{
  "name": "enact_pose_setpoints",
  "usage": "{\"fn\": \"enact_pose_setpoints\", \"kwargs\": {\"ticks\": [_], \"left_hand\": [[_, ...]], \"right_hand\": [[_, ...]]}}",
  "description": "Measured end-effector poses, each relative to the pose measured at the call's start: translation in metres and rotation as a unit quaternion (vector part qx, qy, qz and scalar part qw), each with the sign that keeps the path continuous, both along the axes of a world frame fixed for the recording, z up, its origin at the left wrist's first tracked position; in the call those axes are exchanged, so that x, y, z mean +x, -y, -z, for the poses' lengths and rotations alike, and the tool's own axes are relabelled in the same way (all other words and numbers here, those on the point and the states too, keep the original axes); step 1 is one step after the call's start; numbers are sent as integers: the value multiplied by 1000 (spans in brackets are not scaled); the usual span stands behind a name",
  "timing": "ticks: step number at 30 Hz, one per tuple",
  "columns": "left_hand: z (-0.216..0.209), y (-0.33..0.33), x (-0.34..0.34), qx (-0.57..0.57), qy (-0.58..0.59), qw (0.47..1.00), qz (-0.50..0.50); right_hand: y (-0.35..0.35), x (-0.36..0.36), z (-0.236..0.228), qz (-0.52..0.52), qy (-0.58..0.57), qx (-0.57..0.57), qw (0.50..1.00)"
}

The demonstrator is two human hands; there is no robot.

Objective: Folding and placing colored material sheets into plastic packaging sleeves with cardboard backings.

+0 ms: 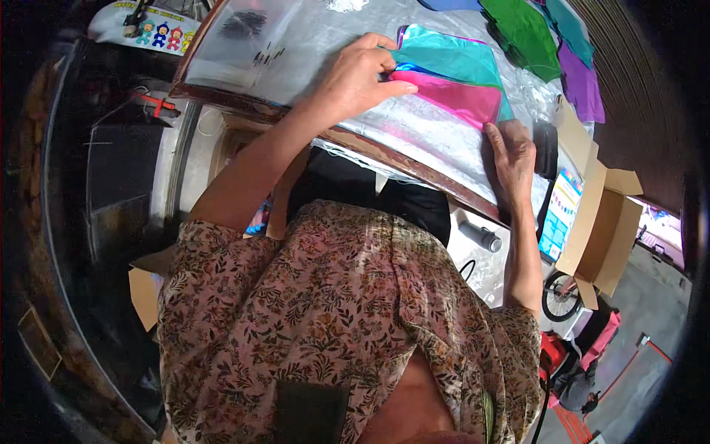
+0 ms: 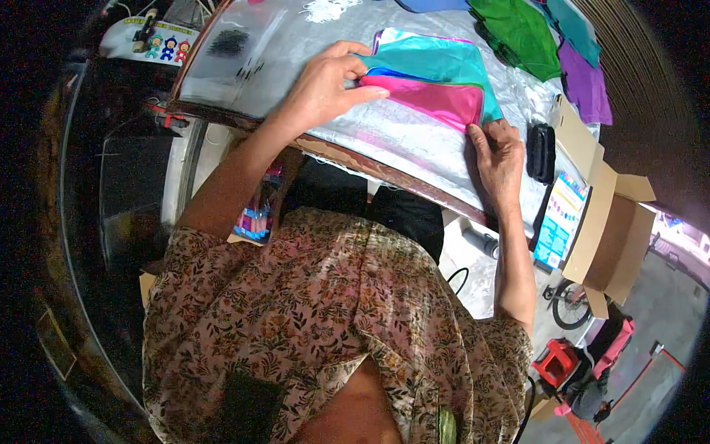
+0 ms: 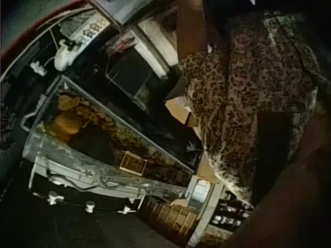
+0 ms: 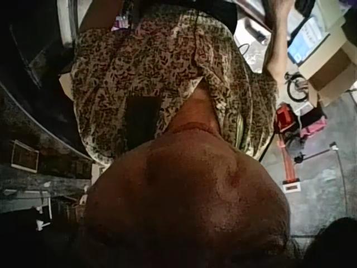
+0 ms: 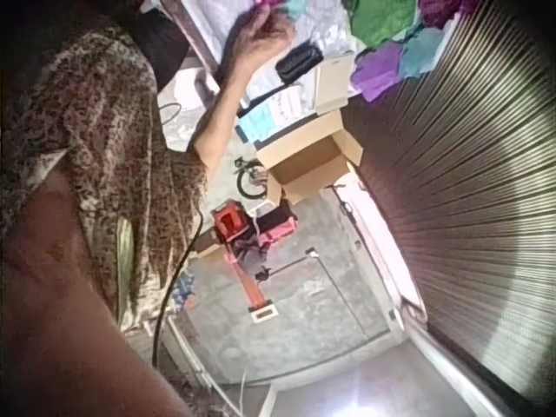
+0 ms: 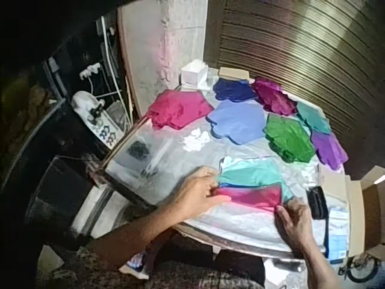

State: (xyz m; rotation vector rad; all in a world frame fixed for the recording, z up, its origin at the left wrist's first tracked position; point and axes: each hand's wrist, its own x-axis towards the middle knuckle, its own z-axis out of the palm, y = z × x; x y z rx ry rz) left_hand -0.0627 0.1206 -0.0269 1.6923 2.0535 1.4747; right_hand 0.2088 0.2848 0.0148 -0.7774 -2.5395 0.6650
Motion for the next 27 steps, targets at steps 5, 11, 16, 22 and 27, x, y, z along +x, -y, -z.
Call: {"fn": "enact_pose_setpoints", "kwargs": {"ticks": [5,11,16,22,27], "left_hand": [[1,-2,-3,-6,-31,999,-7],[-3,-7,0,-35,-70,997,-17],[0,-8,0,-37,-74,996,-23],[-5,-12,5,-63,-51,996,-43],[-8,-12,4,-93,-55,994,-22]], "right_hand": [[-1,4,1,11,-19,-26,999],[-8,7,6,49,-22,-48,997],[1,0,6,45,26,82,995],[-1,-1,15,55,54,151,986],[17,-9,2,95,103,250,958]]}}
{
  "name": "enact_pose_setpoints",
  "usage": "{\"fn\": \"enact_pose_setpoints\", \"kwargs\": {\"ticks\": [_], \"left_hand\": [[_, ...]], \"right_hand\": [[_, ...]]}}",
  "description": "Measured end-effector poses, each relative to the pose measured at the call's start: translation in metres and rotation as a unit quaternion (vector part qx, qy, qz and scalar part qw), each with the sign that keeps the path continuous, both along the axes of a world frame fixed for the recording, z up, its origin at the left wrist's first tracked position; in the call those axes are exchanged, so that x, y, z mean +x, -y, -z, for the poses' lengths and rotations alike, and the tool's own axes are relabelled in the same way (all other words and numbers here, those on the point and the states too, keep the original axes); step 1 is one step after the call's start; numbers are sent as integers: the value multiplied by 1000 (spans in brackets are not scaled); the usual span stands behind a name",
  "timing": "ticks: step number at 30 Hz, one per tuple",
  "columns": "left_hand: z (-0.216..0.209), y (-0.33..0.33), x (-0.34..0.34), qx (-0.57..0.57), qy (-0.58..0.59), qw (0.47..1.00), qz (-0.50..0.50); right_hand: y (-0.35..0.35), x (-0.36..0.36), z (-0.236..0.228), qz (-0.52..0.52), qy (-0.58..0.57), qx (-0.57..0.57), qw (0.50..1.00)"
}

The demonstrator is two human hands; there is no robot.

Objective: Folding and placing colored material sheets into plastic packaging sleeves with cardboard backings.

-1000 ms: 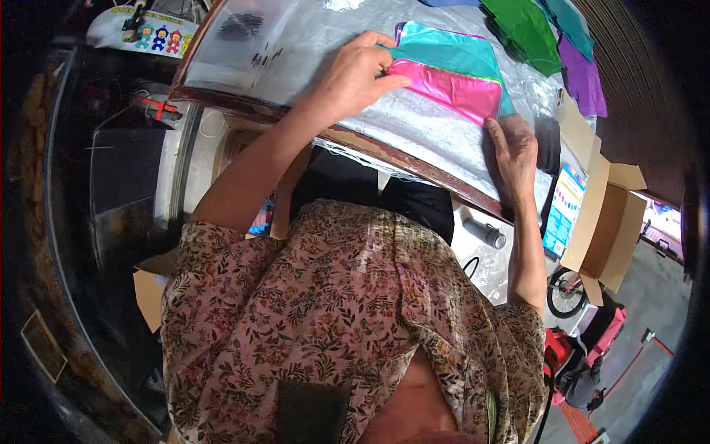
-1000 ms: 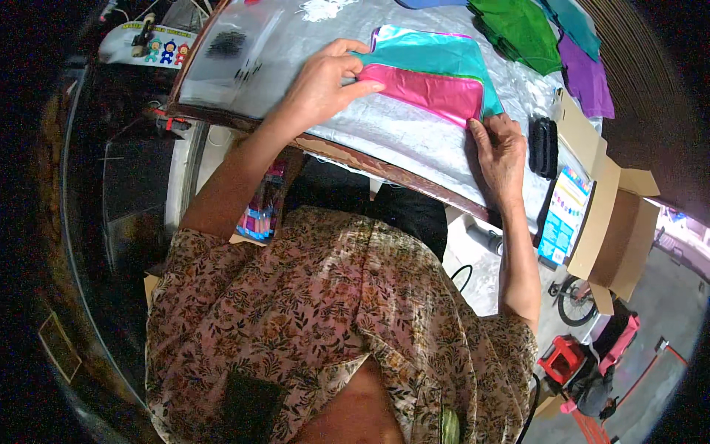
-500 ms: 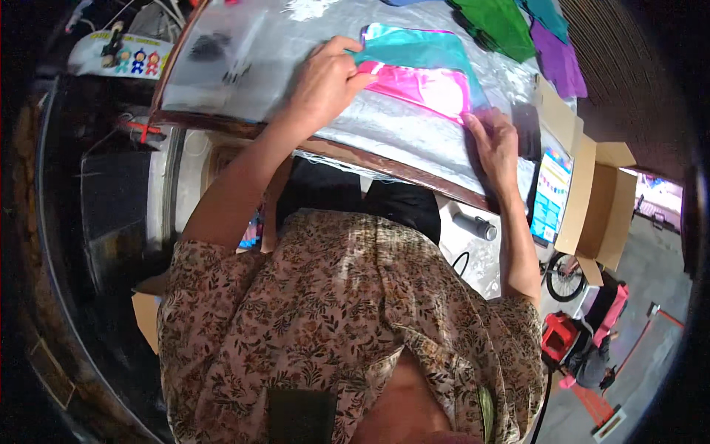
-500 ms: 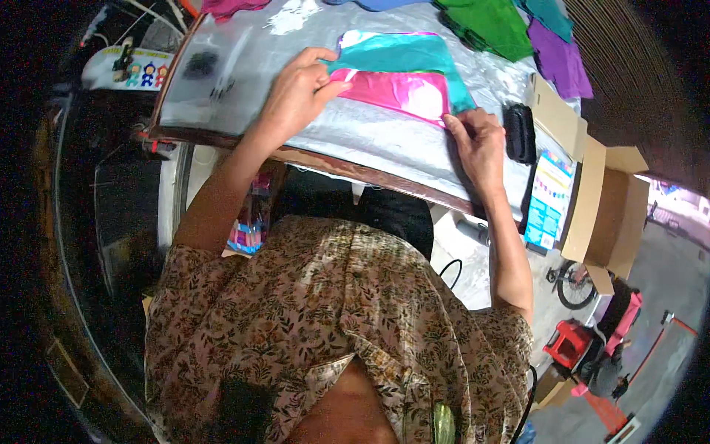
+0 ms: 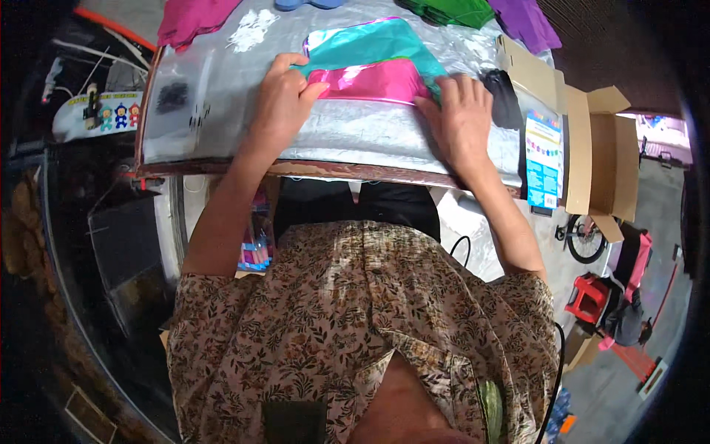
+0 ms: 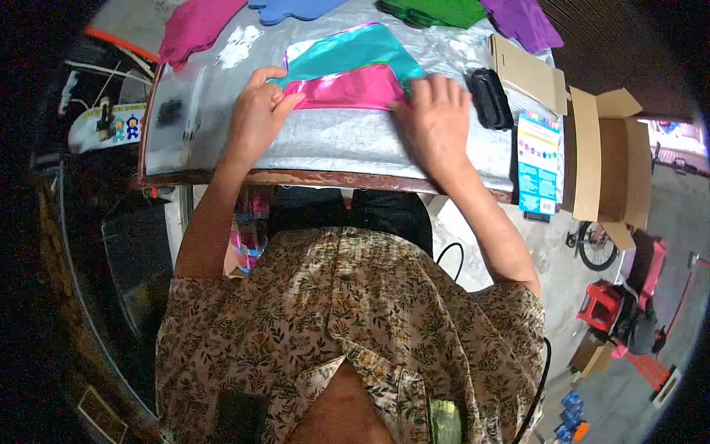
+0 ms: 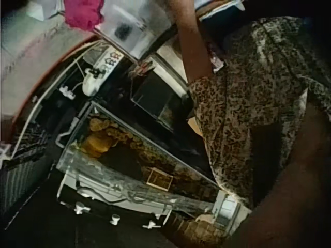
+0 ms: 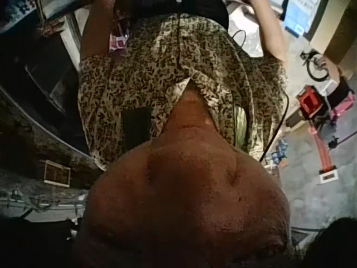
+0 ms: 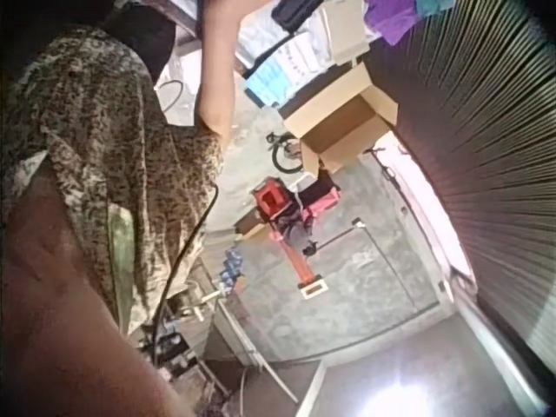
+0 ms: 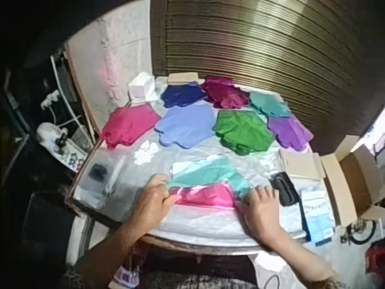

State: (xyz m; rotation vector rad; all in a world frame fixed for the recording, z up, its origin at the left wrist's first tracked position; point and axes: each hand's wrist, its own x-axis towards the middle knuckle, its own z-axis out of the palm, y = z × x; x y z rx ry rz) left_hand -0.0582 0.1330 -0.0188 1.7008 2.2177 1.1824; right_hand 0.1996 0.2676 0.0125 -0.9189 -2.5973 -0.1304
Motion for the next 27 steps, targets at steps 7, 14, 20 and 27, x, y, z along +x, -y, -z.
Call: {"fn": "enact_pose_setpoints", "kwargs": {"ticks": [7,14,20,27], "left_hand": [[2,-2,-5,24,0,1000,9],[1,-2,-9,5,23,1000,18],[0,6,-9,64,37,997,0],[-3,12,-15,62,96,993,-7]], "right_hand": [[37,-26,3,-255,8,-113,960],[12,-11,12,-249,99,-114,957],[12,-4,-2,-223,121,-150,956],[15,-7,-3,-220,131,-151,955]]}}
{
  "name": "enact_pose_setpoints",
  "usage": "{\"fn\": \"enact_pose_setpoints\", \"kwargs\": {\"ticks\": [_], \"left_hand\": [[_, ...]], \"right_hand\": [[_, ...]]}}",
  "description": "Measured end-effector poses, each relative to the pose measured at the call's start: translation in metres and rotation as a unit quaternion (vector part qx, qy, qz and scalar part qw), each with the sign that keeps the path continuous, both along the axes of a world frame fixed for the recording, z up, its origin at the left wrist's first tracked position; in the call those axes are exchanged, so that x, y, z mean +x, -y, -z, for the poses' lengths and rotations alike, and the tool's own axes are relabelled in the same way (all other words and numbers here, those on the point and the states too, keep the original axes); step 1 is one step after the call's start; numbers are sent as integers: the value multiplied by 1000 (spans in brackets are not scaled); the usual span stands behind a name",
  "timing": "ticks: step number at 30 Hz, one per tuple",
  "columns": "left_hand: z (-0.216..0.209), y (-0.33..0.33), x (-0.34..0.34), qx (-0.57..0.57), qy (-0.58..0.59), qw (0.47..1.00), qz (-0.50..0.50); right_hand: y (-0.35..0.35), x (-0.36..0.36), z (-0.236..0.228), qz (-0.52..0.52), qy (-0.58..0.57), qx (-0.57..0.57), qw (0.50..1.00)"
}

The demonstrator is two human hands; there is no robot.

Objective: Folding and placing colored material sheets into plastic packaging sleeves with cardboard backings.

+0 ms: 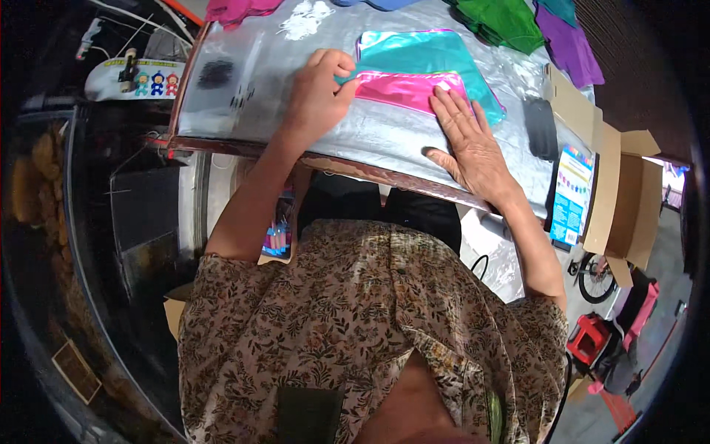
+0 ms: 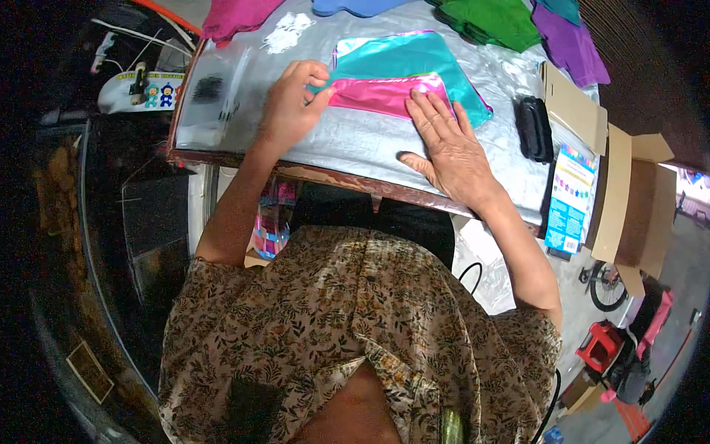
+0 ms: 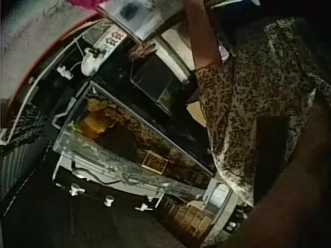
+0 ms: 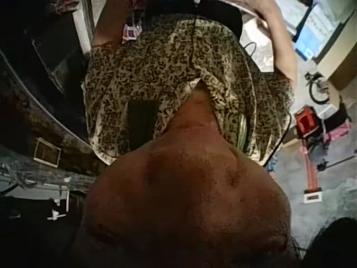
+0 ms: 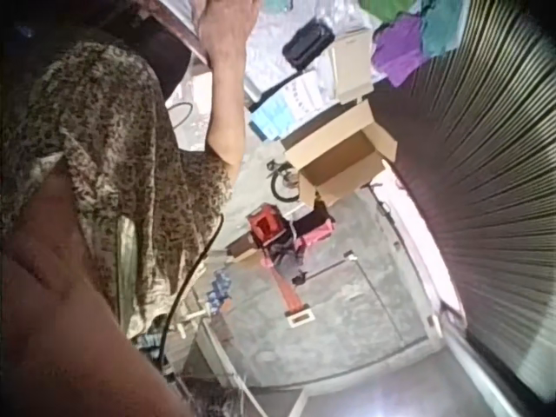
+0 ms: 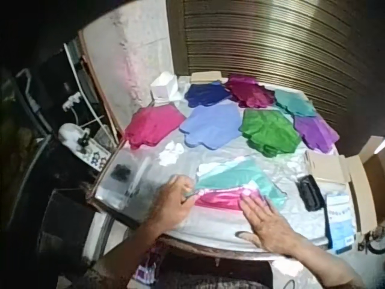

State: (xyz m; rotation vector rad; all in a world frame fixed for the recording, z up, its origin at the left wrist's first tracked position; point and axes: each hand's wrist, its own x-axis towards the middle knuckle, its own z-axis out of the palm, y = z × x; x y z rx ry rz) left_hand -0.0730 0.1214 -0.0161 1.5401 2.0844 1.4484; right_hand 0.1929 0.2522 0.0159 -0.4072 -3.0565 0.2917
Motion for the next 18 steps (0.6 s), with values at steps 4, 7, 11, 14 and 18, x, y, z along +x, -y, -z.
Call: {"fn": "enact_pose_setpoints", "kwargs": {"ticks": [4,7,11,14,18], "left_hand": [[-12,1,-4,-4,97,995,14],[-20,-10,12,60,-70,996,18],[-16,-26,49,73,-231,966,88],[-13,-35,69,7,-250,968,25],[-11,-33,75,-38,-270,962,-15]], "right_hand": [[2,-1,1,2,-3,6,1000],[1,1,1,7,-7,9,1000],[0,-2,1,0,-4,24,1000],[0,-2,4,-4,-31,32,999],[-4,-9,2,-15,-91,27,995]]}}
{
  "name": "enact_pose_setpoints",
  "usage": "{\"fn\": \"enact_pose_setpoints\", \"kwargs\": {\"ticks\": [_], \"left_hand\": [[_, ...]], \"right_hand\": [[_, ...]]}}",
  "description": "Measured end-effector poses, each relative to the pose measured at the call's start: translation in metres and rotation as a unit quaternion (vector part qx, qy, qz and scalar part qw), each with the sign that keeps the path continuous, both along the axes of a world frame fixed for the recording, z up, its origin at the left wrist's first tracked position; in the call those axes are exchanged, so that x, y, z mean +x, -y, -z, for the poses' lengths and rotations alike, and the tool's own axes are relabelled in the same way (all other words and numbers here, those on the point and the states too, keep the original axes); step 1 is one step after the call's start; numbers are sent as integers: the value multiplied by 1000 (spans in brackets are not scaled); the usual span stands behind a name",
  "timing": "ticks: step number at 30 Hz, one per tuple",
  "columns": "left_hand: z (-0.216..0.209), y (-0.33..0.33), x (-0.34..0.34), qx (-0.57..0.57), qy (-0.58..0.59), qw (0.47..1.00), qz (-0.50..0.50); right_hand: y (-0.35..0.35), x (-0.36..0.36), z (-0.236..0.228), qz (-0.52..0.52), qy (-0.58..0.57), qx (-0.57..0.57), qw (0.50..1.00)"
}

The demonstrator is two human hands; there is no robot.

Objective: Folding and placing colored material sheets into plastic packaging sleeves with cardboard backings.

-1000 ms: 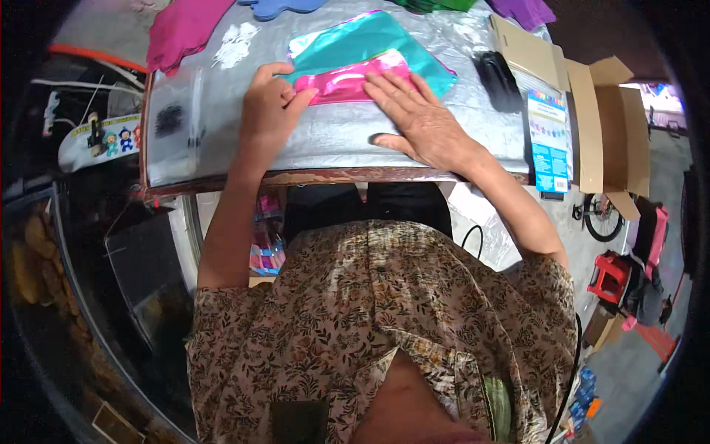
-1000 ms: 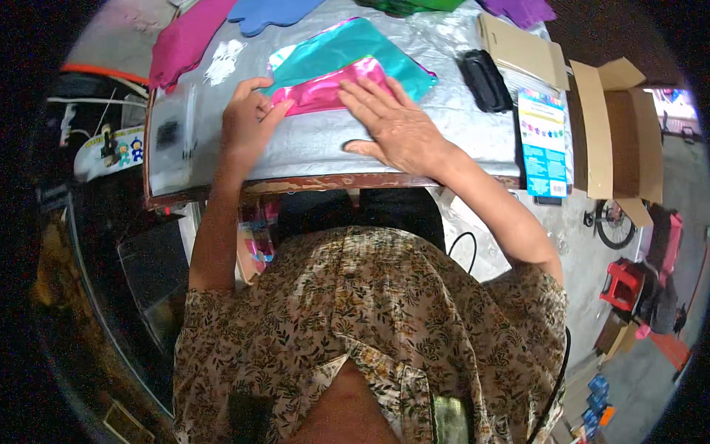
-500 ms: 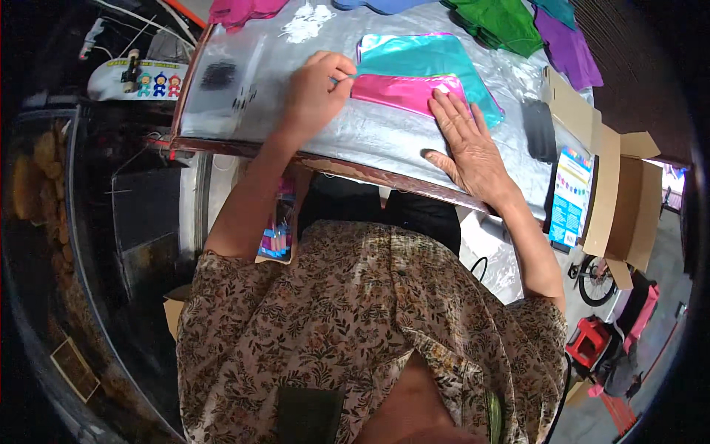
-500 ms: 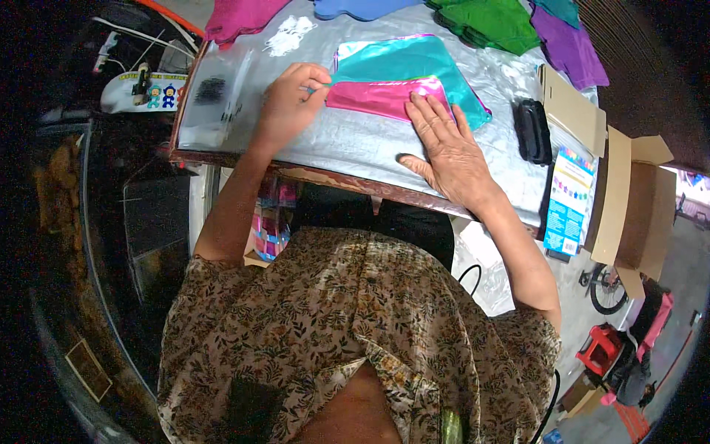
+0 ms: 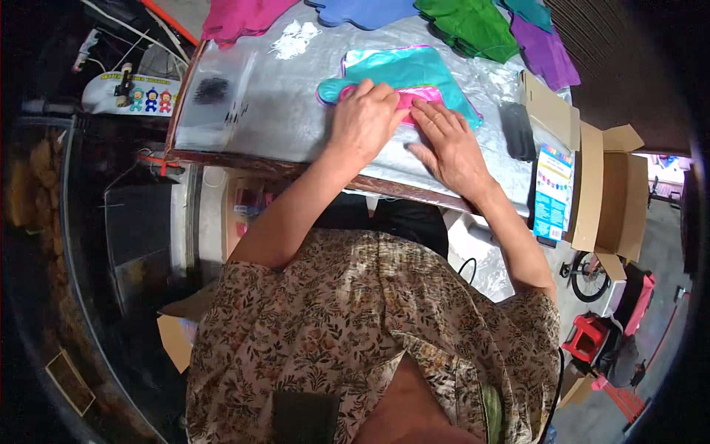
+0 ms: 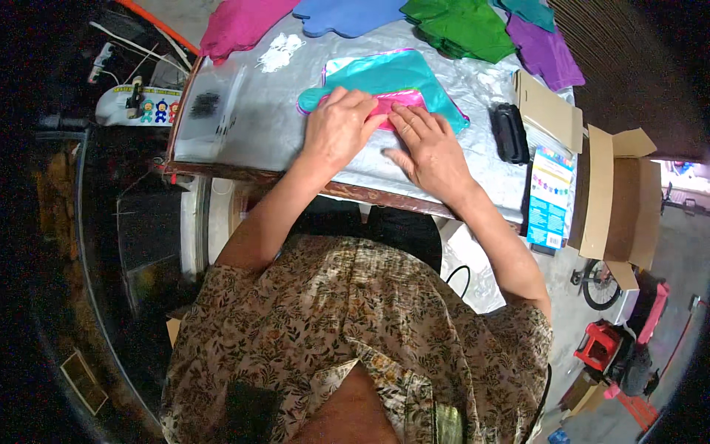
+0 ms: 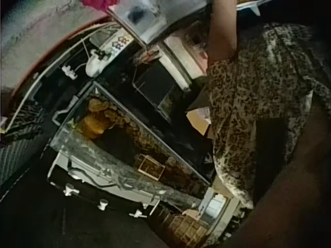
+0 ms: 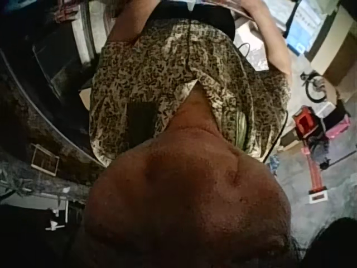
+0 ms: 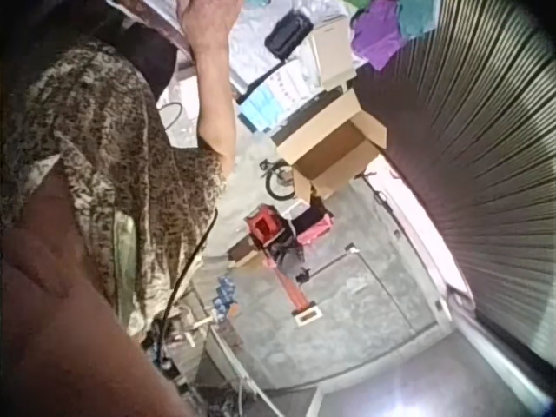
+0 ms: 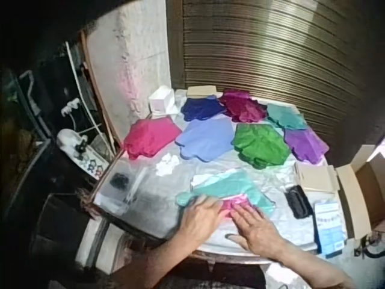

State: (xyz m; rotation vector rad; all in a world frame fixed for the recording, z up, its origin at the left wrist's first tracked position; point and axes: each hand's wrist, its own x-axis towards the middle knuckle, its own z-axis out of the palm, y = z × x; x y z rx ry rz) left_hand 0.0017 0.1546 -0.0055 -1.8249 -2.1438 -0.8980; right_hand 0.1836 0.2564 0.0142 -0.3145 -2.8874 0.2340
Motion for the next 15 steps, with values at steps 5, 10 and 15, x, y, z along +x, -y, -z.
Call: {"fn": "enact_pose_setpoints", "kwargs": {"ticks": [5,10,15], "left_hand": [[1,-7,3,-12,-16,1000,1],[7,-11,6,-9,-12,1000,-8],[9,-16,10,-13,-14,1000,0]], "right_hand": [[-69,-40,11,167,-61,-43,983],[-84,-81,11,371,7,41,928],[-117,-86,10,382,34,-67,921]]}}
